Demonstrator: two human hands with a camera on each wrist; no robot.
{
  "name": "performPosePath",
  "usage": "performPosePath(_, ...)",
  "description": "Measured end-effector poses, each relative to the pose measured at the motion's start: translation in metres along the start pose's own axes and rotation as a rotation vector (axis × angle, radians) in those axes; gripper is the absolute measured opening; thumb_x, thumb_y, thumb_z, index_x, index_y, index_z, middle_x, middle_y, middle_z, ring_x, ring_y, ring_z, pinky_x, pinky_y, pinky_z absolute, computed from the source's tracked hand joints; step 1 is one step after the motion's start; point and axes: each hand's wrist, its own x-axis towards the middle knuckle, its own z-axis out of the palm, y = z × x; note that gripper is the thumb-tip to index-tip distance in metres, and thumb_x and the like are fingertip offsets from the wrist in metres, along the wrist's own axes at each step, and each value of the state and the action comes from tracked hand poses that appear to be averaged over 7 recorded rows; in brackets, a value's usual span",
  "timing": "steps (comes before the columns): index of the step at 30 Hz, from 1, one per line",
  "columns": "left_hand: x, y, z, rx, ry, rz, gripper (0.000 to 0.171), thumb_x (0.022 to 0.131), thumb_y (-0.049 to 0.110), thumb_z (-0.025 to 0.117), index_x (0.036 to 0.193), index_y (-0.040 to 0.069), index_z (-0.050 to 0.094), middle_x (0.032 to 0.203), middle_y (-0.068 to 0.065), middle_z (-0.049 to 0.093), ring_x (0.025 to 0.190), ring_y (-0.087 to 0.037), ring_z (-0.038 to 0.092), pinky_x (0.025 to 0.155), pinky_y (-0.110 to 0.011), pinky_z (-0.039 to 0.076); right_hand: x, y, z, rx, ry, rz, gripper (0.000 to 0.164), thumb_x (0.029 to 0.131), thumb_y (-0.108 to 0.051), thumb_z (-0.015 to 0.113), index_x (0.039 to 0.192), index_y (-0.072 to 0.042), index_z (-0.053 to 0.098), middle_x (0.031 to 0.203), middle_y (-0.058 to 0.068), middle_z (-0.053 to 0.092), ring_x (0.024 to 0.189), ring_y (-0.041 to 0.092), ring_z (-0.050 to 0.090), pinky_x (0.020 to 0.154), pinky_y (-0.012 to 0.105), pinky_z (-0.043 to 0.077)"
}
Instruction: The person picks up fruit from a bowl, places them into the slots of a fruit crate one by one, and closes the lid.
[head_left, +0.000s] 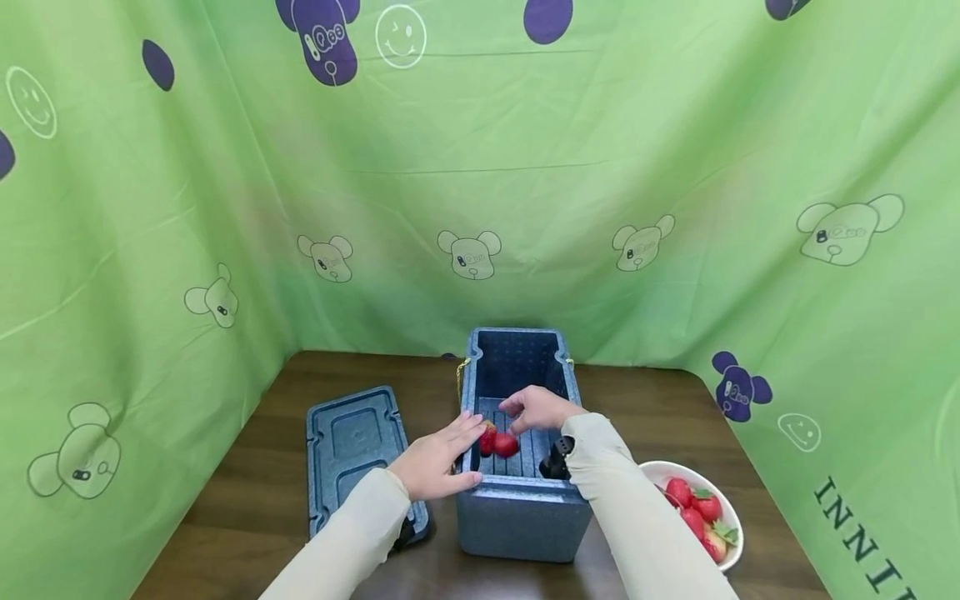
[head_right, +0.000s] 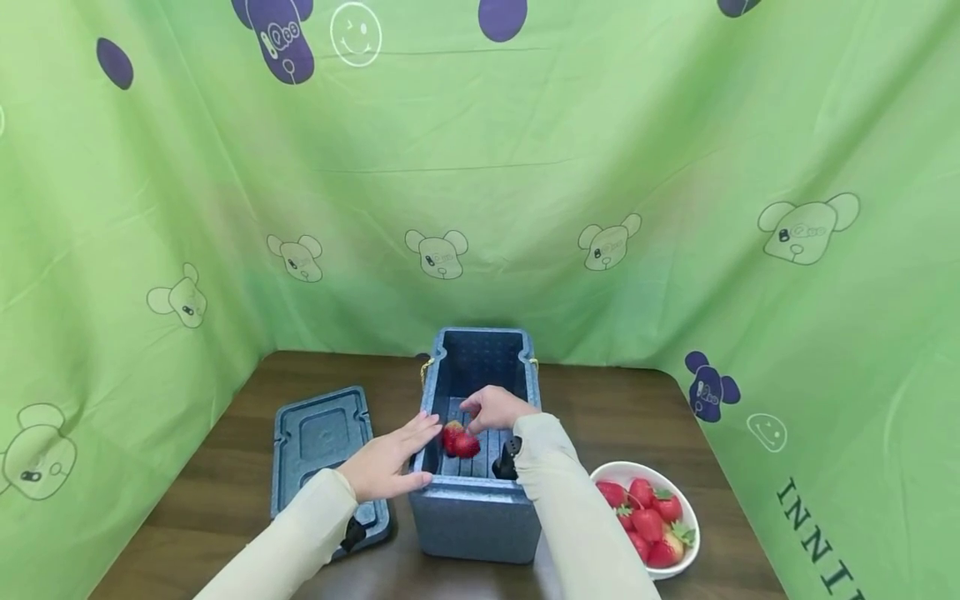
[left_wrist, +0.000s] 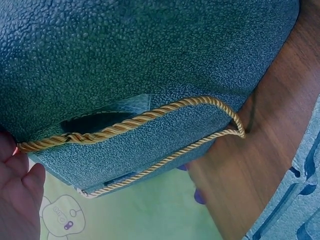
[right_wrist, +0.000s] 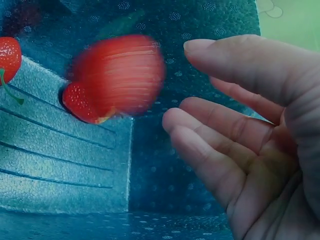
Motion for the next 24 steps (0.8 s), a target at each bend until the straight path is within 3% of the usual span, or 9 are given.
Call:
performPosePath(10, 0.000, 0.001, 0.000, 0.012, 0.020, 0.019, 0.067, 0.093, 0.045, 0.052, 0.148, 0.010, 0.036, 0.155, -0.005, 0.030, 0.144, -0.020, 0.020, 0.110, -0.039, 0.030, 0.001, -0.005, -0.003, -0.063, -0.001, -0.029, 0.041, 0.075, -0.001, 0.073, 0.115, 0.006, 0.065, 0.103, 0.018, 0.069, 0.096, 0.027, 0.065, 0.081, 0.035, 0.052)
performPosePath(17, 0.001, 0.004, 0.000, 0.007, 0.008, 0.003, 0.067, 0.093, 0.045, 0.052, 0.149, 0.011, 0.036, 0.155, -0.004, 0.029, 0.144, -0.020, 0.020, 0.110, -0.040, 0.030, -0.004, -0.012, -0.016, -0.018, 0.011, -0.009, 0.042, 0.077, -0.001, 0.072, 0.119, 0.003, 0.064, 0.103, 0.016, 0.068, 0.097, 0.029, 0.065, 0.080, 0.035, 0.053)
performPosePath(24, -0.001, 0.004, -0.001, 0.005, 0.002, -0.010, 0.068, 0.092, 0.045, 0.051, 0.149, 0.011, 0.036, 0.155, -0.003, 0.029, 0.144, -0.019, 0.019, 0.111, -0.039, 0.029, -0.011, -0.027, -0.029, -0.086, -0.011, -0.019, 0.042, 0.079, -0.003, 0.072, 0.121, 0.001, 0.063, 0.106, 0.018, 0.068, 0.102, 0.031, 0.064, 0.086, 0.038, 0.051)
